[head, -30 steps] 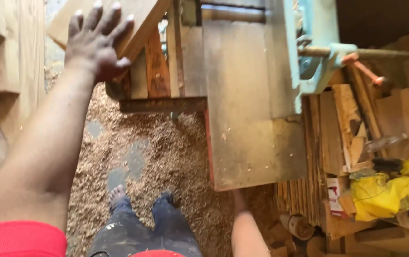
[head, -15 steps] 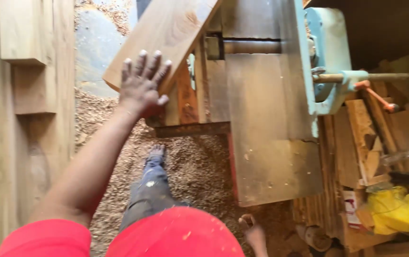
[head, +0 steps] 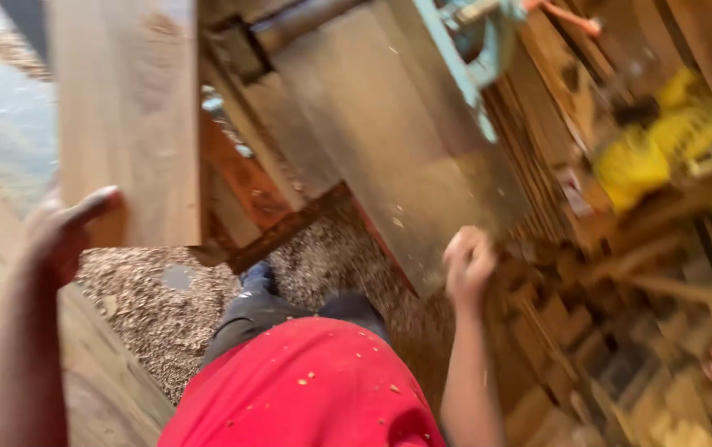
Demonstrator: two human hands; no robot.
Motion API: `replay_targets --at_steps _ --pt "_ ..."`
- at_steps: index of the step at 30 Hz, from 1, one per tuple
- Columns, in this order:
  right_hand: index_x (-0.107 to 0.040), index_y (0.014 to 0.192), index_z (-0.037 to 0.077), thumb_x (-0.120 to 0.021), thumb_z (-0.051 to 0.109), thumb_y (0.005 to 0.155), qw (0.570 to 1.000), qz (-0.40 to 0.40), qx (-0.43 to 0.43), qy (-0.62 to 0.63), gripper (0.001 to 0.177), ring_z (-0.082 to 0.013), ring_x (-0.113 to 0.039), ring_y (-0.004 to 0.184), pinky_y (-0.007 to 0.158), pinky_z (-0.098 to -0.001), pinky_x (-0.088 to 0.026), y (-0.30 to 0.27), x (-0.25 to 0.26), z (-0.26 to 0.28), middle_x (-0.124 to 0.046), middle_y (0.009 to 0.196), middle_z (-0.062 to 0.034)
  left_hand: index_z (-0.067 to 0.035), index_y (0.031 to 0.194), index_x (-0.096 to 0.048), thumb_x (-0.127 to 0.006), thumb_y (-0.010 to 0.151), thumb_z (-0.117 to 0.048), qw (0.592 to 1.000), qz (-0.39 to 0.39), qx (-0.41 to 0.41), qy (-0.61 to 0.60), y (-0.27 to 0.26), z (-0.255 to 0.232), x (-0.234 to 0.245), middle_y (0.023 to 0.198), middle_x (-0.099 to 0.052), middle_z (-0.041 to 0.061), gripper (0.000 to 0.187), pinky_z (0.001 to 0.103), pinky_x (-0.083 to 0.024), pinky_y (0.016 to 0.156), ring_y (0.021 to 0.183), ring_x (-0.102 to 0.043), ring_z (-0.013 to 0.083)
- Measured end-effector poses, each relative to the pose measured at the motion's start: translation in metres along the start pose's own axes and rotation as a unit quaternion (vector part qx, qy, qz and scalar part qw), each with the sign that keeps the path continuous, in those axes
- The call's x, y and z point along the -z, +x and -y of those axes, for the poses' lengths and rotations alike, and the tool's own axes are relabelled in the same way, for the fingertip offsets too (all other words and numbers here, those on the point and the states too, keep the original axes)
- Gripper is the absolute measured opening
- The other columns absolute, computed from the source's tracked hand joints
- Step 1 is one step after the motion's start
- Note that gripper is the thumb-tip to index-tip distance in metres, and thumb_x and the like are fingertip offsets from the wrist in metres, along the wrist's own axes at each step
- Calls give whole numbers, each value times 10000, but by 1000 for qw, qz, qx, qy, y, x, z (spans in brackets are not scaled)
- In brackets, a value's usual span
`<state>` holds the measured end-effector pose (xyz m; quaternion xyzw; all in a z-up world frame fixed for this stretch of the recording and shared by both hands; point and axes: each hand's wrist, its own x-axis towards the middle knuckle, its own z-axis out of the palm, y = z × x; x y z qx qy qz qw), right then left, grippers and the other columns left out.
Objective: The person surfaces wooden boards using a jointer and measures the dimensions of the boards with a tape measure.
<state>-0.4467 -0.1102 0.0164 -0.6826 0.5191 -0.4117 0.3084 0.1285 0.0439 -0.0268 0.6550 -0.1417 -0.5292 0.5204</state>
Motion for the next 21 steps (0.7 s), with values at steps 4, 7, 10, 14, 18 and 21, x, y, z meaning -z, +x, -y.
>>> replay_targets --at_steps 4,7,10,14,18,21 --pt "-553 1175 -11 -564 -30 1031 994 -64 51 -75 146 -192 -567 854 769 -323 -500 108 24 -63 -597 1044 -96 -95 1469 -611 -734 863 -140 968 -8 -88 236 4 42 28 1095 -660 105 620 336 -536 778 936 -628 212" --pt "-510 1555 113 -673 -60 821 967 47 2 -249 771 -225 -616 895 770 -352 -584 181 16 -87 -559 1261 -117 -106 1377 -761 -663 907 -25 794 -3 -254 552 1 61 24 915 -673 129 487 342 -526 676 771 -618 211" --pt "-498 1490 98 -787 11 569 941 126 202 -239 969 -366 -625 1090 858 -431 -569 220 13 -92 -576 1319 -215 -4 1345 -606 -829 861 -384 986 -100 72 114 -37 43 -28 1076 -720 152 654 356 -562 674 816 -666 192" --pt "-650 1343 91 -816 279 787 948 121 -267 121 610 -222 -689 996 766 -380 -575 262 6 -129 -675 1215 -94 -79 1518 -375 -832 735 -305 992 -103 57 -37 -90 16 -71 1149 -692 157 934 394 -622 737 892 -726 240" --pt "-670 1233 -25 -788 212 1001 897 140 -299 294 352 -231 -699 1000 789 -357 -582 248 19 -142 -641 1219 -147 -88 1540 -370 -814 745 -284 993 -69 31 -89 -101 20 -69 1259 -657 106 931 381 -569 895 1089 -671 220" --pt "-520 1355 28 -631 -137 834 998 49 -1 -36 558 -274 -668 1093 860 -358 -619 192 33 -122 -595 1312 -155 -116 1556 -333 -768 740 -270 982 -7 16 -187 -97 30 -59 1336 -630 53 937 374 -513 991 1206 -624 197"
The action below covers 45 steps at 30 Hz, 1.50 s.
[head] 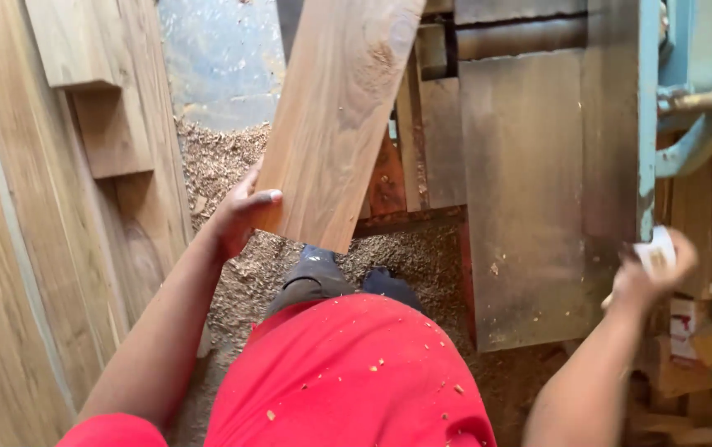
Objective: The person surfaces wooden boards using a jointer and measures the dimensions of the boards with a tape measure.
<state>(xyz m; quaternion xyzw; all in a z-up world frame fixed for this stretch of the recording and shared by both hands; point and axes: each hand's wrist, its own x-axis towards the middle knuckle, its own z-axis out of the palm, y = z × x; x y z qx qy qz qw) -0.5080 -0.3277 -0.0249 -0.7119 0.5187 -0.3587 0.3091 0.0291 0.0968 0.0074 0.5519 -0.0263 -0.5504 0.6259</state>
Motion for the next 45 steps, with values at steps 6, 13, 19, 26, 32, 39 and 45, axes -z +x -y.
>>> replay_targets --at_steps 6,13,19,26,32,39,45 --pt "-488 1292 132 -611 -143 828 892 -178 -281 305 554 -230 -670 956 718 -358 -628 -89 -10 50 -567 1226 -115 -2 1424 -534 -782 691 -254 998 -44 43 -3 2 -12 -6 1217 -681 135 814 391 -528 938 1100 -656 266" --pt "-549 1321 102 -646 134 1023 886 -7 -256 386 315 -248 -634 825 651 -342 -543 -131 -66 184 -583 1119 -104 -45 1441 -448 -926 571 -363 858 -228 -52 458 -32 -84 -44 1246 -613 161 1042 435 -486 994 1143 -604 315" --pt "-627 1226 32 -637 123 1000 933 119 -162 300 244 -174 -672 821 633 -305 -572 -147 -141 282 -664 994 -103 -54 1486 -312 -960 564 -421 748 -248 -43 614 -47 -83 -84 1266 -496 227 1185 547 -383 1018 1178 -492 407" --pt "-649 1200 25 -636 57 1018 952 211 -67 213 185 -111 -662 842 664 -262 -580 -147 -169 337 -671 960 -73 -92 1516 -220 -922 624 -557 698 -183 -48 691 -46 -76 -87 1173 -483 259 1226 536 -444 909 1070 -516 387" --pt "-679 1163 32 -684 61 970 971 225 3 83 195 -128 -657 790 639 -261 -549 -148 -199 392 -676 1060 -79 3 1425 -423 -818 734 -651 695 -191 -216 659 -51 -70 -67 1069 -552 236 1030 543 -483 814 956 -563 369" --pt "-691 1185 84 -782 86 901 882 281 375 -55 298 -321 -663 1009 865 -435 -551 -157 -297 459 -678 1078 -118 -11 1081 -753 -532 1054 -303 955 -172 -211 119 -25 -54 -20 965 -749 73 367 290 -567 766 849 -696 122" --pt "-709 1128 59 -727 75 879 857 332 380 -106 250 -350 -632 933 801 -441 -523 -162 -303 462 -659 1018 -153 -5 925 -706 -674 1007 -190 904 -260 -288 178 -15 -42 -34 841 -692 62 205 282 -561 679 749 -677 125"
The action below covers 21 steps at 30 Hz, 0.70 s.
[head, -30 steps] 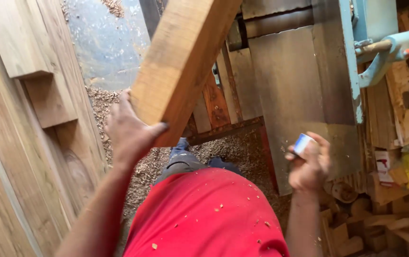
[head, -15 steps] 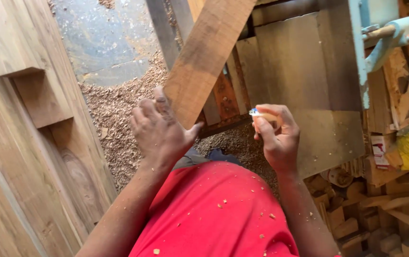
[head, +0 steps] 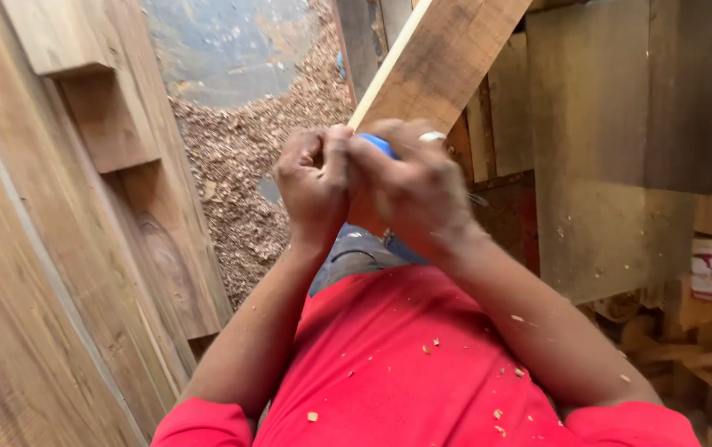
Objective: The person surfaces wooden boards using a jointer and measures the dimensions of the boards with a tape measure.
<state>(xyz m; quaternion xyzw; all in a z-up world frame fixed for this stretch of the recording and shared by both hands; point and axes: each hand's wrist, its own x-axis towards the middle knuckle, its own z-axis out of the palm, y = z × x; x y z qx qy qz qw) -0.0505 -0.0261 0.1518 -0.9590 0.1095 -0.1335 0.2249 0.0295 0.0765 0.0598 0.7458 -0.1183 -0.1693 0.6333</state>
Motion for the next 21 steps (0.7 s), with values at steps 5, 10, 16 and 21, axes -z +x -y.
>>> replay_targets --at_steps 5,10,16,21 --pt "-666 925 52 -791 77 880 993 8 -114 -41 135 -325 -657 991 891 -449 -519 -89 43 -31 -673 1051 -122 -10 801 -688 -816 909 -117 992 -5 -78 95 3 -9 1 785 -606 64 198 303 -518 619 670 -620 149" --pt "-683 951 62 -877 126 890 957 -27 -272 -95 213 -252 -663 978 873 -389 -536 -185 69 -49 -686 1028 -69 -27 802 -670 -806 935 -119 994 14 -73 79 4 -8 1 811 -596 53 210 293 -510 625 695 -599 129" --pt "-797 1187 160 -880 106 913 936 -21 -304 -176 292 -234 -619 975 897 -352 -511 -220 64 -43 -666 1052 -53 -21 785 -622 -802 945 -104 995 25 -61 73 5 -10 2 811 -568 47 255 290 -489 628 709 -570 120" --pt "-813 1164 163 -894 109 931 935 -20 -304 -184 253 -223 -611 955 887 -344 -495 -217 67 -43 -666 1059 -52 -24 794 -616 -796 961 -99 994 31 -73 78 4 -9 3 824 -575 45 257 301 -493 668 738 -570 123"
